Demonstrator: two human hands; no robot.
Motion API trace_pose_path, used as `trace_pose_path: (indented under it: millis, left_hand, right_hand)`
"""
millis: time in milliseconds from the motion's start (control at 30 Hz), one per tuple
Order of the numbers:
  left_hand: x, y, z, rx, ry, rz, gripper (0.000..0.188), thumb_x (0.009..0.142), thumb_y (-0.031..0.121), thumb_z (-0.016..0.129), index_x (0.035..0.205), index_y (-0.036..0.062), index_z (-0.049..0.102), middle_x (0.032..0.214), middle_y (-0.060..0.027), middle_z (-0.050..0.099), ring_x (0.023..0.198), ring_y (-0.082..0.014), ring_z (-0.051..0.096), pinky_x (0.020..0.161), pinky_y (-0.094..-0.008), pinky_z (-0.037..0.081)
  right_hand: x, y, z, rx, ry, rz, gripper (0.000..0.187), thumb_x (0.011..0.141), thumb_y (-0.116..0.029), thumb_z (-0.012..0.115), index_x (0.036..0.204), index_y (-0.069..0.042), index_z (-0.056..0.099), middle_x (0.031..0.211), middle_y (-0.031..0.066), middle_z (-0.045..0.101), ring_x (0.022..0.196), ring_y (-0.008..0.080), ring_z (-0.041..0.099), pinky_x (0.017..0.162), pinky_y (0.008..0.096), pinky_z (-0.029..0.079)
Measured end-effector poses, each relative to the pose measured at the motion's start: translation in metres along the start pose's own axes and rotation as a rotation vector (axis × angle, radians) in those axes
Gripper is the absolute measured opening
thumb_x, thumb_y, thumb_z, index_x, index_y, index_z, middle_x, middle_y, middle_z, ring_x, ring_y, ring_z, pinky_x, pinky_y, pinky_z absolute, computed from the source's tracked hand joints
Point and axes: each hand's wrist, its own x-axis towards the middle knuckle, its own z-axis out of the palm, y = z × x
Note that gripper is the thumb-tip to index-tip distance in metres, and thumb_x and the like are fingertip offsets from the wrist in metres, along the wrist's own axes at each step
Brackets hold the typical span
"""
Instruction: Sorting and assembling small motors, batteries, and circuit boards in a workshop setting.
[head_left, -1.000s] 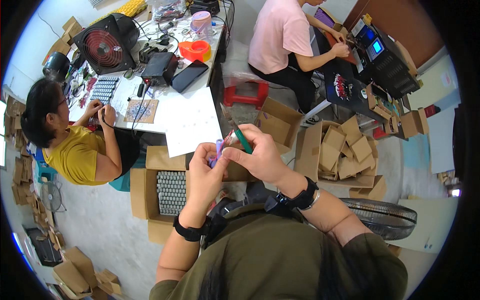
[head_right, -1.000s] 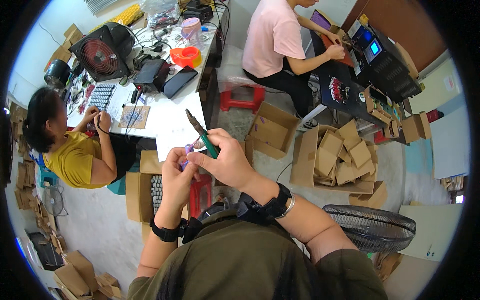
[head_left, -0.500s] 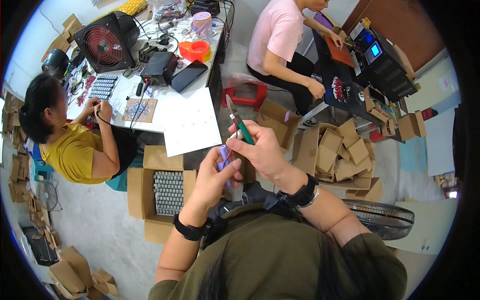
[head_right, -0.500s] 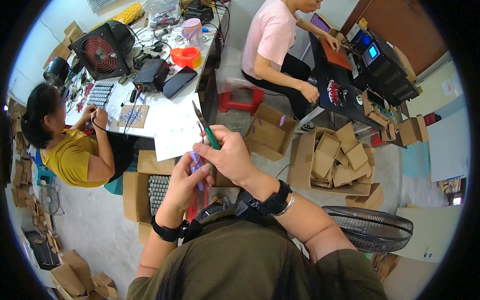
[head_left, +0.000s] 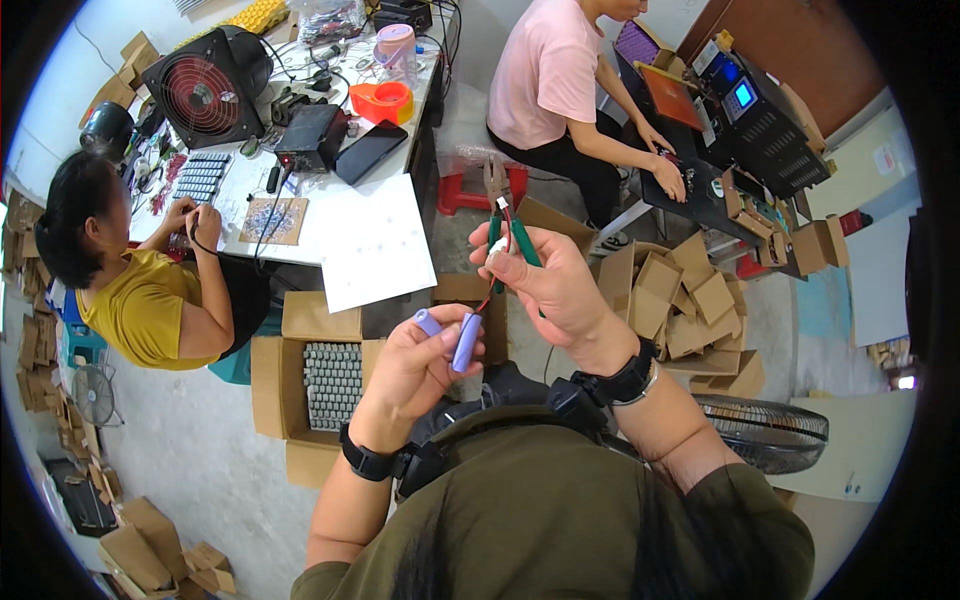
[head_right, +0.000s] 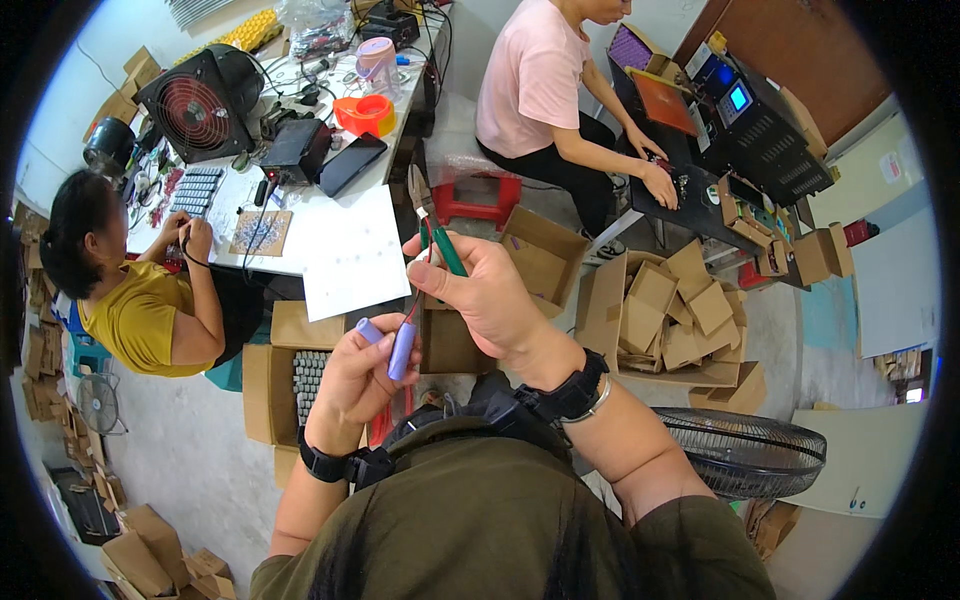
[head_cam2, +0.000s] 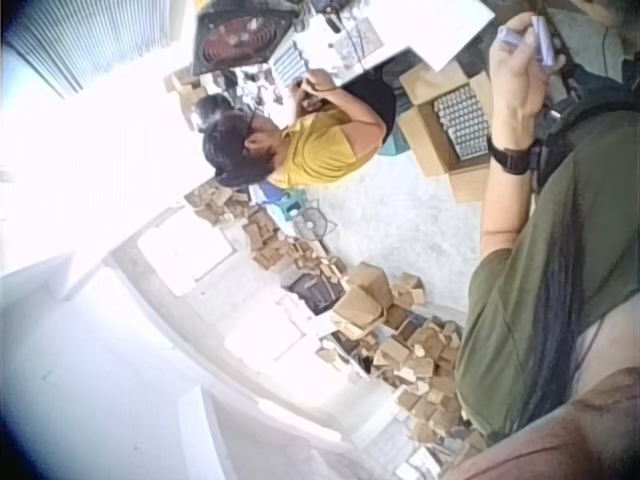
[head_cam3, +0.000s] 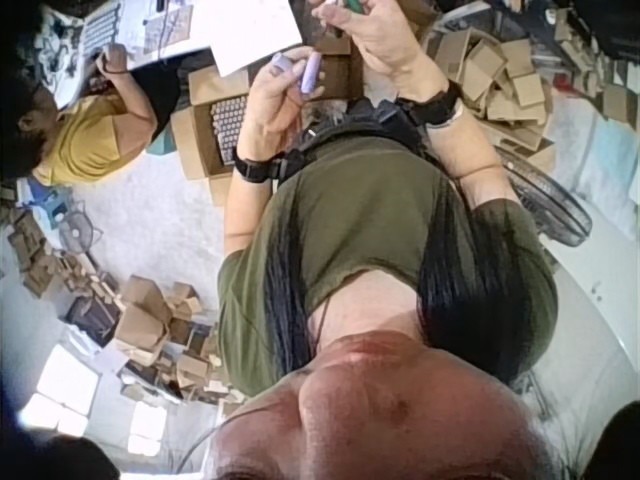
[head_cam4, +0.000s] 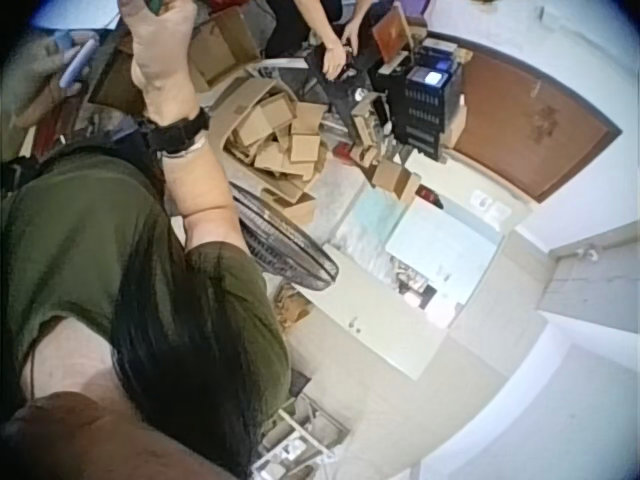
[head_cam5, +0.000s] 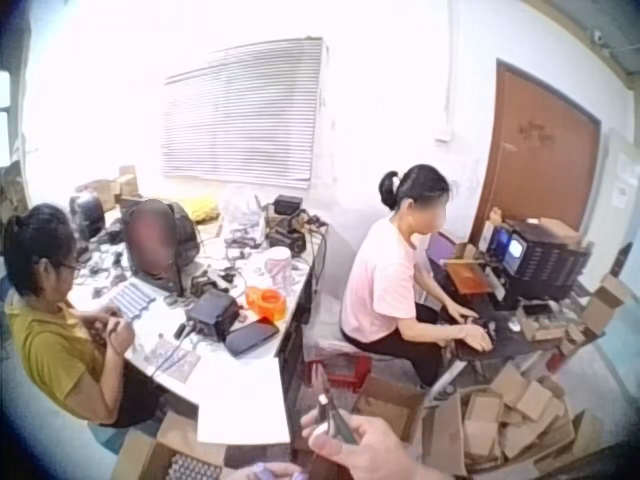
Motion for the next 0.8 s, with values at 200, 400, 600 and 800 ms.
trace_pose_path:
  millis: [200, 400, 600, 800]
  left_hand:
    - [-0.010, 0.000, 0.013, 0.171, 0.037, 0.141, 0.031, 0.079, -0.001, 0.056, 0.110, -0.0022, 0.049, 0.090, -0.0094, 0.059, 0.082, -0.0189, 0.059, 0.072, -0.0292, 0.050]
    - [-0.016, 0.002, 0.027, 0.273, 0.171, 0.438, 0.032, 0.081, -0.001, 0.053, 0.113, -0.0026, 0.047, 0.095, -0.0148, 0.057, 0.088, -0.0236, 0.059, 0.077, -0.0357, 0.050]
    - [-0.021, 0.001, 0.033, 0.296, 0.167, 0.411, 0.036, 0.081, 0.005, 0.056, 0.115, -0.0029, 0.046, 0.098, -0.0153, 0.057, 0.089, -0.0236, 0.059, 0.074, -0.0346, 0.052]
    - [-0.022, -0.001, 0.030, 0.484, 0.179, 0.489, 0.037, 0.080, 0.008, 0.061, 0.112, -0.0047, 0.049, 0.097, -0.0136, 0.057, 0.086, -0.0223, 0.059, 0.073, -0.0329, 0.052]
  right_hand:
    - [-0.007, 0.002, 0.002, -0.037, 0.141, -0.210, 0.023, 0.080, -0.017, 0.063, 0.095, -0.001, 0.057, 0.081, -0.0020, 0.053, 0.077, 0.0055, 0.047, 0.073, 0.0201, 0.039]
    - [-0.031, 0.016, -0.035, -0.632, 0.298, -0.345, 0.022, 0.078, -0.018, 0.064, 0.083, 0.002, 0.057, 0.099, 0.0069, 0.053, 0.084, 0.0131, 0.051, 0.074, 0.0252, 0.040]
    - [-0.047, 0.003, -0.014, -1.095, -0.001, -0.430, 0.022, 0.070, -0.019, 0.067, 0.074, 0.000, 0.057, 0.099, 0.0136, 0.051, 0.090, 0.0297, 0.051, 0.079, 0.0355, 0.041]
    - [-0.045, -0.007, -0.008, -1.374, -0.072, -0.740, 0.028, 0.062, -0.021, 0.072, 0.069, -0.001, 0.053, 0.099, 0.0130, 0.052, 0.088, 0.0309, 0.050, 0.075, 0.0391, 0.041]
